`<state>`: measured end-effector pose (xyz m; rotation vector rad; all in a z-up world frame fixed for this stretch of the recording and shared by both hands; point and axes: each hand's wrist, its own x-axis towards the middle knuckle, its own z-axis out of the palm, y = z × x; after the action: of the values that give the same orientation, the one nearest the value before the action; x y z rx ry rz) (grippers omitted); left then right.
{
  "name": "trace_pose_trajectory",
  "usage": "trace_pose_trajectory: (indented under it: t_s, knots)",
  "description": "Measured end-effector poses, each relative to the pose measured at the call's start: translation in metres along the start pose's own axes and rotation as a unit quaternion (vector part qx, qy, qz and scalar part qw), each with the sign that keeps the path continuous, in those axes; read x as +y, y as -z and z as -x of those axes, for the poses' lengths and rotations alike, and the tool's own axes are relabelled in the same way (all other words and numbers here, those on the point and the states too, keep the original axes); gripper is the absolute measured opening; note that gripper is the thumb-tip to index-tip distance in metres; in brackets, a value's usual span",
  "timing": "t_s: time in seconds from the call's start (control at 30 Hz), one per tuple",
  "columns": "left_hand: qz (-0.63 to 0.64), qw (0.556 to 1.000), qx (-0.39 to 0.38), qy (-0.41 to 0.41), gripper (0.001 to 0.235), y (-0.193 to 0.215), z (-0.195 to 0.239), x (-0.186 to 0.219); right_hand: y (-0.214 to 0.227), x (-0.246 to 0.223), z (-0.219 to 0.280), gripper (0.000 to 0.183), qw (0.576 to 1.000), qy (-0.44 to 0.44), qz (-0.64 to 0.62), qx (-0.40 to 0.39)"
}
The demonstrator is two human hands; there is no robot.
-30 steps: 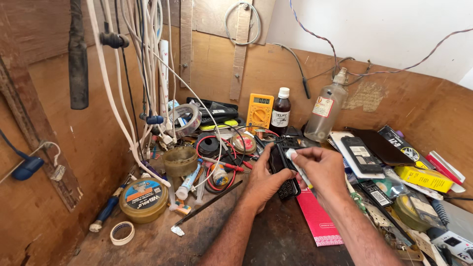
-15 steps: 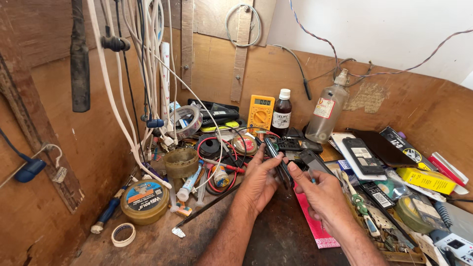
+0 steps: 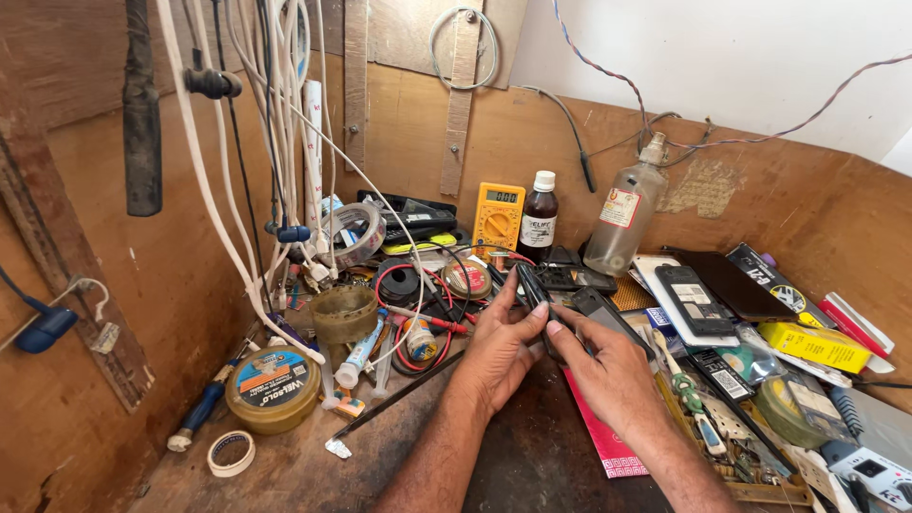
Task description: The person disassembles a small electronic device on a cluttered workbench, using a screwdriver and a plastic spudger to remove screws and pry open the casing. They separate the back cover from the main body and handle internal components while working at a bench with tools and parts scattered around.
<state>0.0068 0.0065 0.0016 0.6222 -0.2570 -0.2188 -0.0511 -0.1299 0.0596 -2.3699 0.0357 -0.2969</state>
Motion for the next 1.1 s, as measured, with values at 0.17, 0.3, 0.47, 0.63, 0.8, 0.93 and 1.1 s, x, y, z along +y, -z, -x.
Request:
trace_pose_trajectory:
  t_s: [0.17,0.3,0.47,0.63,0.8,0.93,1.1]
  knots:
    - [-0.030,0.999,0.003,0.019,0.085,0.000,0.000,-0.001,0.008,0.003,-0.001,0.048,0.999,0.007,0.035,0.005]
    - [-0.062,0.998,-0.003,0.021,0.084,0.003,-0.002,-0.005,0.011,0.001,-0.001,0.044,0.994,-0.099,-0.019,-0.029]
    - [-0.072,0.997,0.000,0.016,0.081,0.006,-0.005,-0.008,0.026,0.006,0.000,0.042,0.944,-0.154,-0.285,-0.054]
    - [-0.040,0.999,0.021,0.021,0.077,0.005,-0.006,-0.005,0.033,0.032,-0.007,0.040,0.853,-0.190,-0.479,-0.087]
    - [-0.039,0.999,0.022,0.021,0.069,0.002,-0.005,-0.002,0.021,0.070,-0.019,0.055,0.770,-0.228,-0.585,-0.115]
    - [-0.007,0.999,0.026,0.019,0.047,0.007,-0.009,-0.005,0.013,0.095,-0.023,0.058,0.728,-0.202,-0.639,-0.147]
    - [0.007,0.995,0.101,0.014,0.029,0.015,-0.019,-0.012,0.011,0.099,-0.021,0.052,0.699,-0.209,-0.671,-0.130]
